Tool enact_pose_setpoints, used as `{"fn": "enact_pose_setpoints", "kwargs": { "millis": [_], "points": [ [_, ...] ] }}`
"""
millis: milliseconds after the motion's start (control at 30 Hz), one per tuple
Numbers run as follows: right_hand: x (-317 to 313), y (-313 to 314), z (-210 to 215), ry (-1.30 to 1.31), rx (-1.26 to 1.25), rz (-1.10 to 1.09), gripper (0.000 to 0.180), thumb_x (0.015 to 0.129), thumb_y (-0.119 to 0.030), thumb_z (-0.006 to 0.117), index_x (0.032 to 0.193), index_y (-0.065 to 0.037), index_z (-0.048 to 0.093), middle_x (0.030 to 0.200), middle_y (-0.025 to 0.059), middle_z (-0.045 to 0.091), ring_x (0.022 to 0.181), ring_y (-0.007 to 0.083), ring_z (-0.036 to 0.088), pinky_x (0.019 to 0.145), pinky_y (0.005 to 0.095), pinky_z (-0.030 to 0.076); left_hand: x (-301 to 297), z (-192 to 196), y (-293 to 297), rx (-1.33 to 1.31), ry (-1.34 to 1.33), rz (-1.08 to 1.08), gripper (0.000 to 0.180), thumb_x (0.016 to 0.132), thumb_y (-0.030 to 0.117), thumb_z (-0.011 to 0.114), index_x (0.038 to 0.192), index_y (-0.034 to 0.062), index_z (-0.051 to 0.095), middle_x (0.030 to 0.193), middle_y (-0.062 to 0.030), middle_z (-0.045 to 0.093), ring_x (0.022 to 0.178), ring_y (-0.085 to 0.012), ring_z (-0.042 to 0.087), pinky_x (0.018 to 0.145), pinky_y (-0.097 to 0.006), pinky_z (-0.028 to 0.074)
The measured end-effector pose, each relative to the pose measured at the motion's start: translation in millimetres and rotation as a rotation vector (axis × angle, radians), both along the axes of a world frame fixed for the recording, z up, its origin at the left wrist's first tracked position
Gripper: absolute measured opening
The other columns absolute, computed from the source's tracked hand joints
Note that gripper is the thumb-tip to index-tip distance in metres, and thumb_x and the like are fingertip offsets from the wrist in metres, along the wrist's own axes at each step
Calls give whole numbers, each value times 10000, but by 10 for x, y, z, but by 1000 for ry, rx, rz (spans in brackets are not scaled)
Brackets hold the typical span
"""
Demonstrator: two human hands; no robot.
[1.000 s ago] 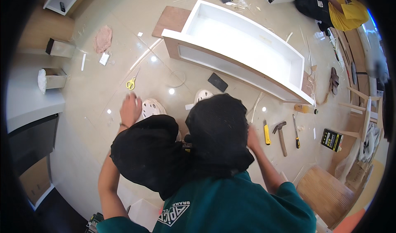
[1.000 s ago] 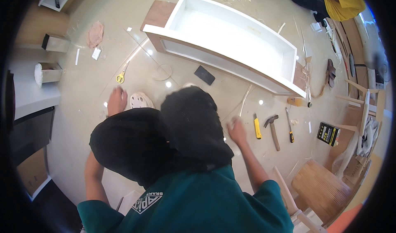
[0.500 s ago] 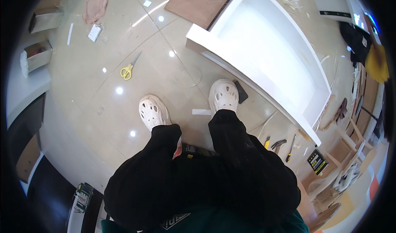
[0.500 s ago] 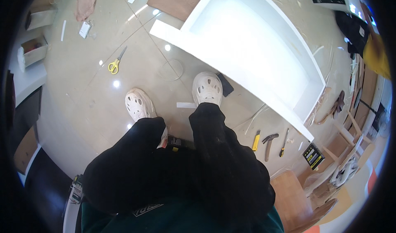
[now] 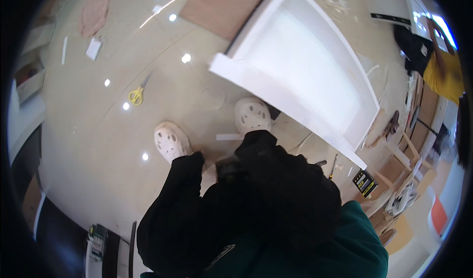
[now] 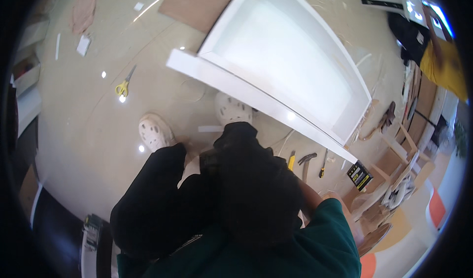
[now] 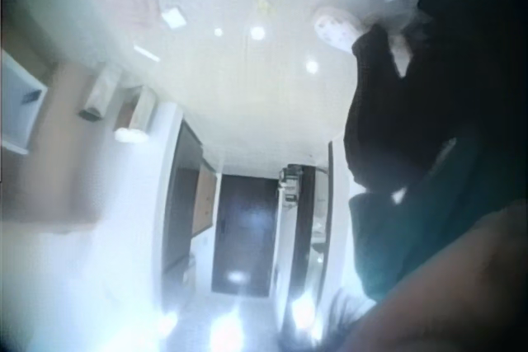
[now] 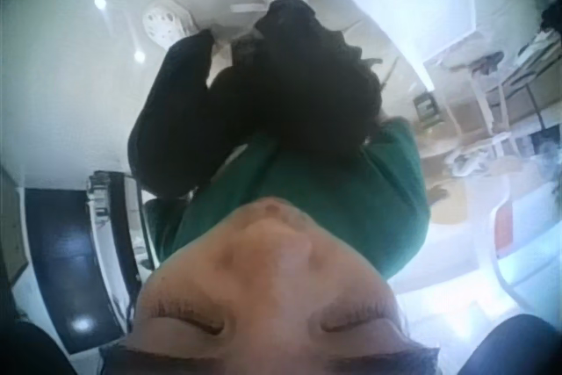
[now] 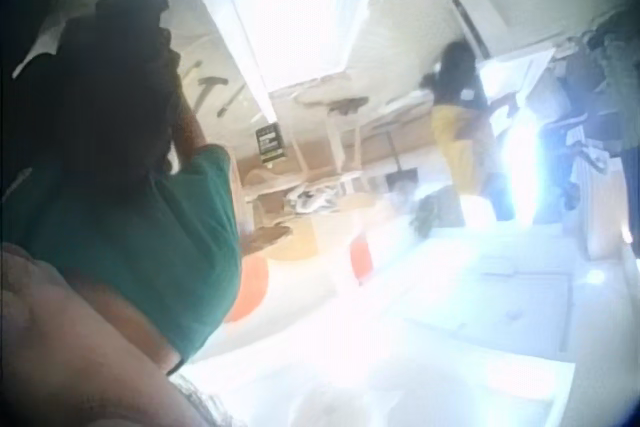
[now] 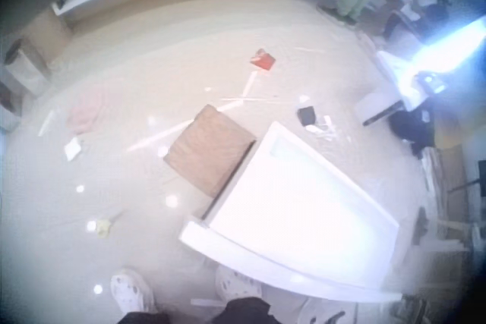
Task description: The person assembles a white drawer unit on the floor, using a hammer to tap edges and a utility knife to trim excess material. They handle the drawer, hammer, and utility knife while working on the floor.
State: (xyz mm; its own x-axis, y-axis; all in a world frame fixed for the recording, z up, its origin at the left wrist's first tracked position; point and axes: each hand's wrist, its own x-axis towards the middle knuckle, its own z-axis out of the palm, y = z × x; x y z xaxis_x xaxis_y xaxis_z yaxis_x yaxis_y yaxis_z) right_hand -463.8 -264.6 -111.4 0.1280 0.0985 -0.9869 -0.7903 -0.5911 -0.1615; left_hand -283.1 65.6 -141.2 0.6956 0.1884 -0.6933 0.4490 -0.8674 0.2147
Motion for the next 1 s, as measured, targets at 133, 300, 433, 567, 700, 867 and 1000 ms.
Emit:
{"fn": "enact_pose_setpoints", "kwargs": {
  "millis": [133,300,433,567,700,867,1000],
  "points": [
    [-460,-295,-101,-407,244,36,459,968,-354,542,1252,1,600,1243,226,636,1123,375,628,996,419,480,-340,126,199,-11,-14,-59,216,929,225,606,1050,47,600,975,-191,634,937,-392,623,781,-492,504],
    [-761,-593,276,-111,-388,-651,357,955,-328,550,1059,-22,703,941,163,733,862,337,712,826,421,549,-746,834,1155,8,-55,-146,199,932,211,603,1043,46,604,960,-195,641,931,-396,625,780,-490,503],
    [-1110,-805,648,-324,-1103,-454,291,943,-307,549,965,-35,650,810,197,667,771,405,657,693,509,503,-508,1417,2055,79,-134,-266,185,935,199,601,1038,46,607,948,-199,645,926,-400,627,779,-489,502],
    [-1532,-823,652,-483,-1114,-466,260,912,-262,623,1072,-57,596,981,161,649,981,376,624,792,485,500,510,1706,2315,72,-279,-495,171,937,187,599,1033,45,610,936,-202,650,921,-403,629,778,-488,500],
    [-1663,-805,351,-639,-1053,-314,367,880,-263,695,1140,-55,540,1105,174,597,1119,394,549,885,481,472,1839,2189,1868,-29,-535,-843,158,940,176,597,1027,45,613,924,-205,655,916,-407,631,778,-486,499],
    [-1801,-1021,158,-663,-848,-106,385,864,-233,721,1128,-28,531,1103,205,576,1051,415,556,920,494,464,2681,3454,629,269,-741,-1162,129,917,165,637,998,65,643,929,-168,659,904,-364,633,776,-443,496],
    [-1867,-1073,272,-617,-739,-352,304,945,-194,561,1158,6,479,1027,233,585,898,419,601,793,490,519,2832,4123,-205,422,-874,-1075,214,892,34,511,954,-43,701,832,-222,718,753,-293,728,691,-411,574]
  ]
}}
